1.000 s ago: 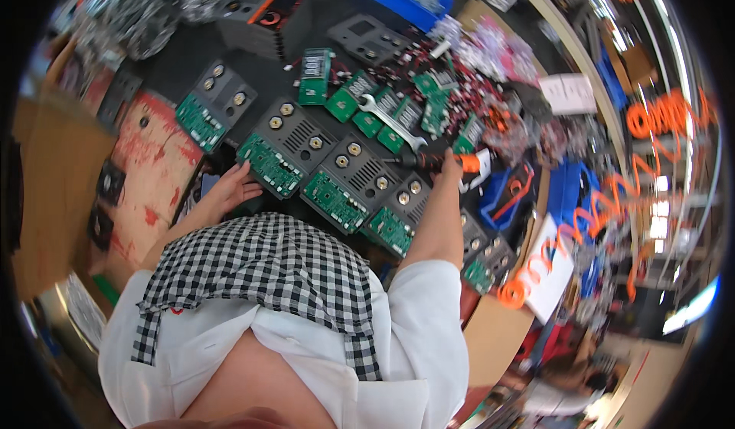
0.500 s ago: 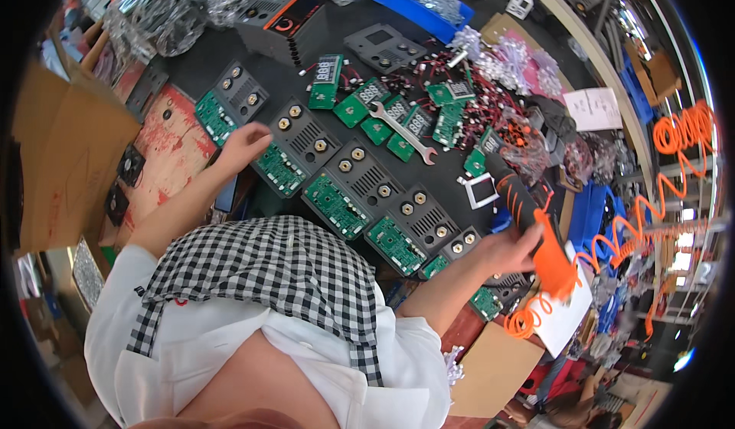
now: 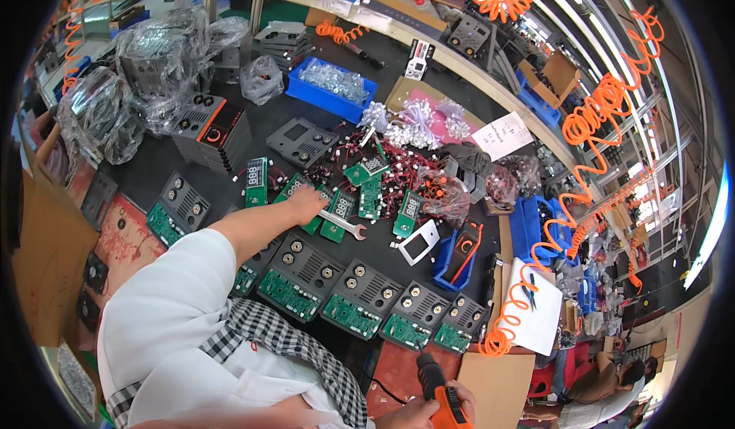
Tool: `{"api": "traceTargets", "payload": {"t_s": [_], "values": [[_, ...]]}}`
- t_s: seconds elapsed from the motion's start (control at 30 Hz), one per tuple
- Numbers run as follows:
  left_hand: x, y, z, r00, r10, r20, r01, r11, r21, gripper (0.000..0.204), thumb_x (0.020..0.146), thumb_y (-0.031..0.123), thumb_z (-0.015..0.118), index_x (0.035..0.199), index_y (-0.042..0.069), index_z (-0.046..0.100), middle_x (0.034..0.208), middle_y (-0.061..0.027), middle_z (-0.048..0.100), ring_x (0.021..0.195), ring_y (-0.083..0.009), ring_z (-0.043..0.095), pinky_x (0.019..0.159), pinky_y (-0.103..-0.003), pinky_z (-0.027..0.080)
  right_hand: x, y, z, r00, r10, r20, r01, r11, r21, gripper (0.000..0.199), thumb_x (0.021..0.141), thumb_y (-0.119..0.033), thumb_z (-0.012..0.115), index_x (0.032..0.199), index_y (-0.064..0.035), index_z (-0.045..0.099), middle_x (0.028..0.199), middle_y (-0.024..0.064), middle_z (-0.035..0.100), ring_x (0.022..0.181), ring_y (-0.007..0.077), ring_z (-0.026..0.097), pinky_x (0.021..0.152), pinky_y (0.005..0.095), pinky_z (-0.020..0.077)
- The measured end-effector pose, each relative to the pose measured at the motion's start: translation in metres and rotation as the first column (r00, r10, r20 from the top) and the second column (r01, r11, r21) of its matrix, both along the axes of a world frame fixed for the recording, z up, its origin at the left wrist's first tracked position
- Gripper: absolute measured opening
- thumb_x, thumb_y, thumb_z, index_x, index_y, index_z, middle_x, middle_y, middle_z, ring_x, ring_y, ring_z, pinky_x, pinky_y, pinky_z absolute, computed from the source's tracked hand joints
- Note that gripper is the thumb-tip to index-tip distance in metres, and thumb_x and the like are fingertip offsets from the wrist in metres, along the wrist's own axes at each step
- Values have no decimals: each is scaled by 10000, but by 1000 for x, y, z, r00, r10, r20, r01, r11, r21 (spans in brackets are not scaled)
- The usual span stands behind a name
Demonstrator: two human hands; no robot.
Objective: Assembling electronic circuit boards and control panels using various hand tools.
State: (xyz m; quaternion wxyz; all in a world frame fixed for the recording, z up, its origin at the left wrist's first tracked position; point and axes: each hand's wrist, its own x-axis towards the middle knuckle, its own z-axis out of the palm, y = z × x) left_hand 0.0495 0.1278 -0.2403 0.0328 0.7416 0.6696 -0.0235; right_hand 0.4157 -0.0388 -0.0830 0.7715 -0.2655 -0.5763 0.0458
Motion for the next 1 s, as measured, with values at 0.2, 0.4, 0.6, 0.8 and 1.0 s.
{"api": "traceTargets", "payload": {"t_s": [0.2,0.4,0.6,0.8,1.0], "values": [[-13,-6,12,983,-179,32,168,963,211,209,680,104,522,877,42,490,857,-124,498,836,-285,486,709,-395,410,0,-5,3,997,-63,-44,62,998,-27,377,706,-95,571,1012,0,372,900,152,454,746,246,472,677,359,401],[-46,-43,55,793,84,603,-240,953,183,185,723,130,504,896,65,481,817,-132,507,779,-308,509,671,-389,417,-18,-9,-3,992,-74,-101,74,997,-4,356,709,-76,566,1000,20,384,901,153,467,761,243,488,698,353,413],[-142,-102,111,13,482,876,-346,824,-449,167,799,236,474,837,73,483,609,13,376,470,-70,337,376,-227,294,-65,5,19,996,56,-63,-52,997,57,375,709,-69,572,1017,41,388,894,164,472,756,255,487,688,356,411],[-236,-128,144,278,532,800,-616,738,-277,213,787,238,482,854,40,525,565,-11,387,468,-105,352,384,-262,278,-118,-6,35,990,140,20,-140,990,3,463,702,-187,607,1053,-14,360,904,141,457,703,249,477,675,376,387],[-310,-68,150,297,342,892,-746,666,-7,255,770,195,506,970,46,561,636,-60,505,461,-146,442,386,-290,346,-134,-30,41,992,102,71,-103,995,11,464,682,-200,635,1015,-18,368,872,142,454,684,241,473,616,342,401]]}}
